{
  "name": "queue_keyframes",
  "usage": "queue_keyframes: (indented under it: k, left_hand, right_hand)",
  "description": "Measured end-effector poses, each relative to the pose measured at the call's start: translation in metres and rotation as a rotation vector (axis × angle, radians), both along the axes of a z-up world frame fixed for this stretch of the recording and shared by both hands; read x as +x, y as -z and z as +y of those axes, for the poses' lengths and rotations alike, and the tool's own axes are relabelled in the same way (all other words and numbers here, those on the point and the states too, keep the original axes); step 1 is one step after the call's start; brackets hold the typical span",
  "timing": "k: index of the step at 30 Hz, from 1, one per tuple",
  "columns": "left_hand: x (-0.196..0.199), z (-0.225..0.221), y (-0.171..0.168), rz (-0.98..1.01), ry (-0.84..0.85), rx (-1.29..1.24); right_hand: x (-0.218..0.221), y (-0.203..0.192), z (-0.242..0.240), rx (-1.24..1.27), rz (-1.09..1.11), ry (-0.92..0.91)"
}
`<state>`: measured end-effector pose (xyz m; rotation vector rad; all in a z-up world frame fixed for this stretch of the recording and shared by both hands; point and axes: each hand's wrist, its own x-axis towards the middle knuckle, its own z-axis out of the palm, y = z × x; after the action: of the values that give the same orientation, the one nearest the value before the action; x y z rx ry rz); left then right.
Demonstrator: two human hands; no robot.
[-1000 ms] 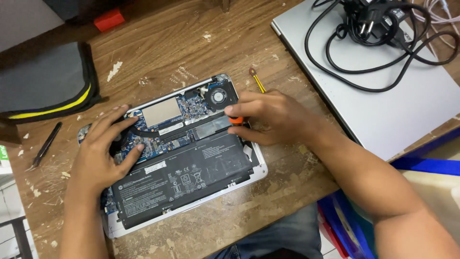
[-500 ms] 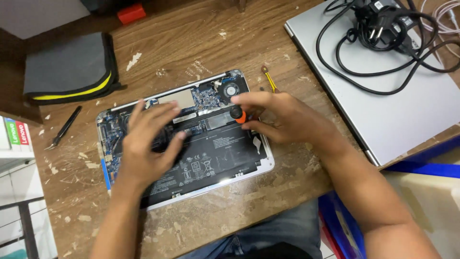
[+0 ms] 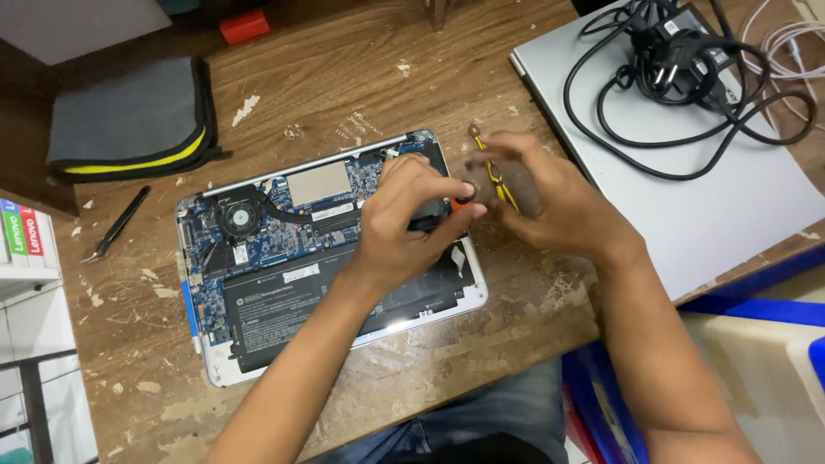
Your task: Disassembling a laptop by unscrewing internal components and disconnecting cables on a repair bench.
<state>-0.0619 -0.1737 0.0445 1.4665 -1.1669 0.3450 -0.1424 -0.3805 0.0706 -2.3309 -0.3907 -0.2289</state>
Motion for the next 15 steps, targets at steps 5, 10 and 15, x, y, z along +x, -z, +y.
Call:
queue_keyframes:
  k: [5, 10, 15]
  left_hand:
    - [-0.001, -0.017, 0.044, 0.035, -0.079, -0.185]
    - [0.001, -0.01, 0.044, -0.068, -0.046, -0.144]
    - [0.002, -0.004, 0.047, -0.064, -0.044, -0.134]
  right_hand:
    - [0.002, 0.07, -0.047, -0.619, -0.084, 0.406]
    - [0.002, 0.072, -0.055, -0.766, -0.101, 0.503]
    - [0.0, 0.076, -0.07, -0.756, -0.206, 0.488]
